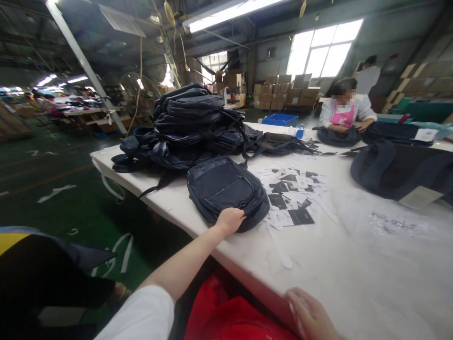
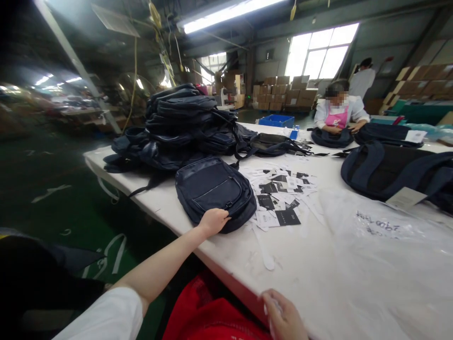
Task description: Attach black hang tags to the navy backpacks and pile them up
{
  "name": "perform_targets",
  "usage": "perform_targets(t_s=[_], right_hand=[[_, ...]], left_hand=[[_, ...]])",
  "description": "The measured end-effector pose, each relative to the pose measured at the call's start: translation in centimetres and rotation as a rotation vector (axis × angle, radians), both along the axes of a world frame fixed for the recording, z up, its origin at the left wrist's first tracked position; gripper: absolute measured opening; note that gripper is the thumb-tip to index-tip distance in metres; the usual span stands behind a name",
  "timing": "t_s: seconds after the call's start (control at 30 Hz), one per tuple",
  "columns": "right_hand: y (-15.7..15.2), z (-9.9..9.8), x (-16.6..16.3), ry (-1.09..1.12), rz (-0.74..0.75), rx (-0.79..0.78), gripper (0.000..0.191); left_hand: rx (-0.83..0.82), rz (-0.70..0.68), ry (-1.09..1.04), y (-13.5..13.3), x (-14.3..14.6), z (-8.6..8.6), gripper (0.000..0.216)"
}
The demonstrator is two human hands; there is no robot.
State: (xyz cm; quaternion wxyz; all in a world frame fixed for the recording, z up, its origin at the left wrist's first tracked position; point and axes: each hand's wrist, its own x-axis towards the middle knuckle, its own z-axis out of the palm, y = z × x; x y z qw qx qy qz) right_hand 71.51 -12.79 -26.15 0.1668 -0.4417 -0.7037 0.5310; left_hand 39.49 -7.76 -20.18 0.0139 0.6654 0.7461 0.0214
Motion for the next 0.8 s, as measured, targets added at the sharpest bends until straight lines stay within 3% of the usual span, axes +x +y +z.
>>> perform_targets(t_s=[0.13,0.23,0.37,0.47,0.53,0.67,0.8], right_hand=[[4.3,3.9,-0.3,-0.018,-0.142,0.044,0.059],[7.0,5.1,-2.1,-0.025,-0.104,0.175,0.049],[8.2,2.7,-5.0,-0.169,0.168,0.443,0.028],[8.3,-0.2,-6.2,-0.294,0.388,0.561,0.033],[9.3,-1.5,-6.4,-0.363,0.434,0.609,0.037],[13.8,-1.8,-5.9,-0.488,0.256,0.641,0.039],[16.8,-0.1,-6.8,-0.399,0.024,0.684,0.027]], left_hand=[[0.074,-0.059,0.032,-3.1,0.3,1.5,0.028],[0.102,-0.099,0.064,-5.8,0.9,1.7,0.022],[0.089,-0.037,0.047,-9.6,0.3,0.7,0.021],[0.152,0.03,0.034,-11.8,-0.9,-0.5,0.026],[0.177,0.044,0.035,-12.7,-1.5,-1.2,0.028],[0.054,-0.015,-0.023,-13.0,-1.4,-1.8,0.026],[0.023,-0.021,-0.154,-11.7,-0.6,-1.0,0.029]])
